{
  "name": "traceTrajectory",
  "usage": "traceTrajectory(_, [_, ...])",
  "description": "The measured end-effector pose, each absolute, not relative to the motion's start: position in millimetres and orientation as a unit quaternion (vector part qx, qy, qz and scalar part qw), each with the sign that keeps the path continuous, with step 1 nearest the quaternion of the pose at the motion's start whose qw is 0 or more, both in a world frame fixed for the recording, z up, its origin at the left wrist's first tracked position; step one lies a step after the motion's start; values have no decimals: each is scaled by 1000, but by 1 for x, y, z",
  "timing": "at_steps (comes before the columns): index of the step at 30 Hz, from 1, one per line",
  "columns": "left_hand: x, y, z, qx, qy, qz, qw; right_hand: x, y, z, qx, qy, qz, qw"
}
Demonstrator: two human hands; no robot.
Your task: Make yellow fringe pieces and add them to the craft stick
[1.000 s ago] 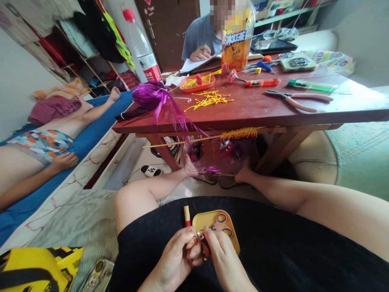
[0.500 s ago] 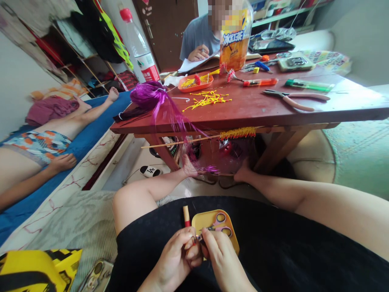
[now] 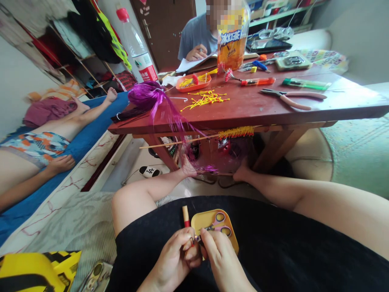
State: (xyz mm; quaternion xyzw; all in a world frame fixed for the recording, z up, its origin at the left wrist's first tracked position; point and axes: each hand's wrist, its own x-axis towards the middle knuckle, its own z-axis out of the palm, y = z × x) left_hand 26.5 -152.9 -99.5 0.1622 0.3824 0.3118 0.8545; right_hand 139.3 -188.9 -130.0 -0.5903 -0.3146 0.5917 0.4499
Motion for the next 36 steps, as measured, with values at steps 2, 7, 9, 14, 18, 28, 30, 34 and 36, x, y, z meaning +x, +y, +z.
traceTrajectory(2, [26,-153,-100,168,378,307,857,139,-188,-127,-584,-310,601,449])
traceTrajectory(7, [26,-152,-100,175,367,308,860,140,-187,-125,-588,-309,605,439])
traceTrajectory(9, [27,-152,-99,174,365,309,861,141,-188,-125,-600,-312,594,436])
traceTrajectory(14, [27,-151,-97,175,363,308,862,142,-189,-127,-608,-314,587,432])
traceTrajectory(18, [26,-151,-98,182,358,307,863,141,-188,-126,-611,-315,580,437])
traceTrajectory(28, [27,-149,-100,172,345,316,867,143,-186,-122,-626,-345,563,414])
traceTrajectory(30, [27,-149,-101,170,343,318,867,142,-186,-124,-633,-352,552,413])
traceTrajectory(34, [27,-150,-104,172,329,325,870,141,-188,-128,-643,-358,532,420])
traceTrajectory(36, [27,-150,-106,174,319,327,873,143,-189,-131,-644,-370,520,423])
